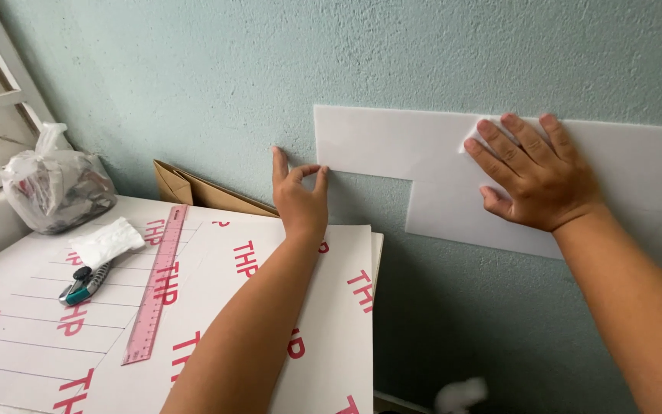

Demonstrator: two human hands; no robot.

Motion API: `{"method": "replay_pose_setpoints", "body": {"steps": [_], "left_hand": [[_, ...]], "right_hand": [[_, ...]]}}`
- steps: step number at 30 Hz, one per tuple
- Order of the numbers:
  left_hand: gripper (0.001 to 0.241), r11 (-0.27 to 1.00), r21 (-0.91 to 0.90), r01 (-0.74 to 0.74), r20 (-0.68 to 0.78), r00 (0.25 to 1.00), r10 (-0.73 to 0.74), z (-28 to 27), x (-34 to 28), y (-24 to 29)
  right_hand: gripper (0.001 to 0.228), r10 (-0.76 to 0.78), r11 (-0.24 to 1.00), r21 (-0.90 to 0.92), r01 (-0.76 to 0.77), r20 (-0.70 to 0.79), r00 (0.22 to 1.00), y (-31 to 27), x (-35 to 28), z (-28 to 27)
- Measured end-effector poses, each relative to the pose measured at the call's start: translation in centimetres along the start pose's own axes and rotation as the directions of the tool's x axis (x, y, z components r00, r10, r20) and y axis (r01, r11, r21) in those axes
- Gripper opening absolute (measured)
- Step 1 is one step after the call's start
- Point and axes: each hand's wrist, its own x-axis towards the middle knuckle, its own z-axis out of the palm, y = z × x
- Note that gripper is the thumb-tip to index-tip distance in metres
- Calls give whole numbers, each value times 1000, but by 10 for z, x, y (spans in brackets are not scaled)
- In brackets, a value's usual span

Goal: Cleaning and pressing down white panels applied to a wall using a cloth to ensure adhesion and cleanliness.

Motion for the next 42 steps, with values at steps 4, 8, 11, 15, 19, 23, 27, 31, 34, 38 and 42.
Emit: {"method": "replay_pose_setpoints", "body": {"steps": [4,8,11,15,19,23,27,31,34,38,42], "left_hand": [[10,999,-20,34,4,999,-34,0,-3,5],[9,999,-25,39,-23,999,-40,2,-2,1],[13,999,-16,32,-23,999,-32,3,0,-1],[14,996,-24,86,-21,996,-86,-1,-3,9],[11,989,-36,146,-29,989,-148,3,-5,17],[11,966,3,258,-3,966,-258,1,-2,33],[14,994,10,112,-41,993,-111,5,0,8],[14,997,-47,60,-94,993,-64,9,-3,2],[12,995,-59,79,-113,990,-85,9,-3,0],[10,999,-41,15,-104,994,-19,8,-2,-4],[9,999,-35,-15,-111,994,11,8,-2,-9]], "right_hand": [[70,6,1000,18,-6,-2,1000,-1,-2,0],[70,14,1000,15,-14,14,1000,0,0,-2],[70,14,1000,6,-14,9,1000,0,0,-1],[71,3,1000,26,-3,19,1000,1,-1,-1],[71,3,1000,27,-4,33,999,2,-5,4],[70,4,1000,11,-4,24,1000,2,-3,2],[69,8,1000,-5,-8,29,1000,0,-2,2],[68,-3,999,35,1,45,999,1,-4,6],[70,-3,995,96,-7,98,995,0,-8,9],[71,-3,996,90,-5,88,996,1,-8,9],[69,8,998,60,-13,84,996,0,-9,9]]}}
